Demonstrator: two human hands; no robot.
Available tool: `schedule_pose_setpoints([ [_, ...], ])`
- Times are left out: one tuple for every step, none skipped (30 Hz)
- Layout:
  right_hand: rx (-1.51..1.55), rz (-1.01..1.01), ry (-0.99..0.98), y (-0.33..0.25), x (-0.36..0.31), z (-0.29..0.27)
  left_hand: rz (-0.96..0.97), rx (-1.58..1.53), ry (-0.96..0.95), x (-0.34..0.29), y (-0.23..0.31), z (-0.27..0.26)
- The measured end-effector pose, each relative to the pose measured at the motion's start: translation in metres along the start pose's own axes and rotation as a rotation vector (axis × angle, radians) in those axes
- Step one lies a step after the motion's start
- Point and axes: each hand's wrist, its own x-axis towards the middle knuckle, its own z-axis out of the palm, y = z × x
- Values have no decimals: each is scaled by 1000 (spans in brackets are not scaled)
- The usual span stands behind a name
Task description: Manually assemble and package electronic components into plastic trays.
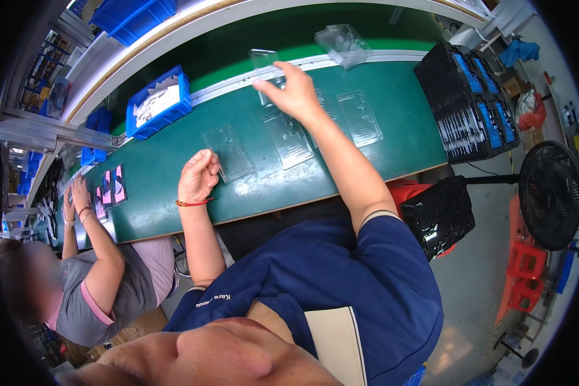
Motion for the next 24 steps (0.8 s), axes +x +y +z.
schedule_pose_setpoints([
  [-42,-61,93,8,3,-10,-3,1,-14,3,1,3],
  [-61,-59,145,16,2,-24,-3,106,43,5,0,5],
  [-86,-57,197,16,-4,-41,-5,209,96,8,-2,10],
  [-79,-57,251,9,-12,-62,18,326,176,8,-4,22],
  [-109,-48,273,13,-15,-79,27,420,223,9,-4,23],
  [-195,-87,343,18,-21,-103,71,469,215,11,-7,25],
  [-284,-122,411,23,-29,-128,113,517,204,13,-10,25],
  [-432,-171,514,30,-34,-156,132,533,186,17,-14,25],
  [-556,-161,600,33,-35,-181,157,548,188,16,-15,23],
  [-669,-125,647,41,-36,-212,162,544,185,17,-17,26],
  [-776,-88,690,49,-38,-246,169,540,187,17,-19,30],
  [-884,43,694,60,-37,-279,185,555,191,17,-19,32],
  [-983,177,693,74,-37,-311,190,576,207,17,-19,36],
  [-994,323,663,81,-39,-347,187,571,188,20,-20,37],
  [-984,464,624,91,-39,-376,188,573,185,22,-21,38],
  [-1030,552,584,101,-37,-396,191,569,175,22,-21,38],
  [-1071,640,539,109,-36,-411,187,568,180,21,-20,38],
  [-1056,634,457,114,-38,-420,183,567,188,20,-20,37],
  [-1055,631,460,120,-37,-428,187,566,187,20,-20,36],
  [-1055,540,389,126,-35,-435,189,561,184,21,-21,34],
  [-1051,449,317,133,-34,-439,191,558,182,21,-22,32],
  [-1059,357,333,140,-33,-441,193,560,182,22,-22,31],
  [-1056,358,335,147,-30,-446,196,552,169,22,-22,30],
  [-1082,274,302,148,-25,-447,199,543,157,22,-22,29],
])
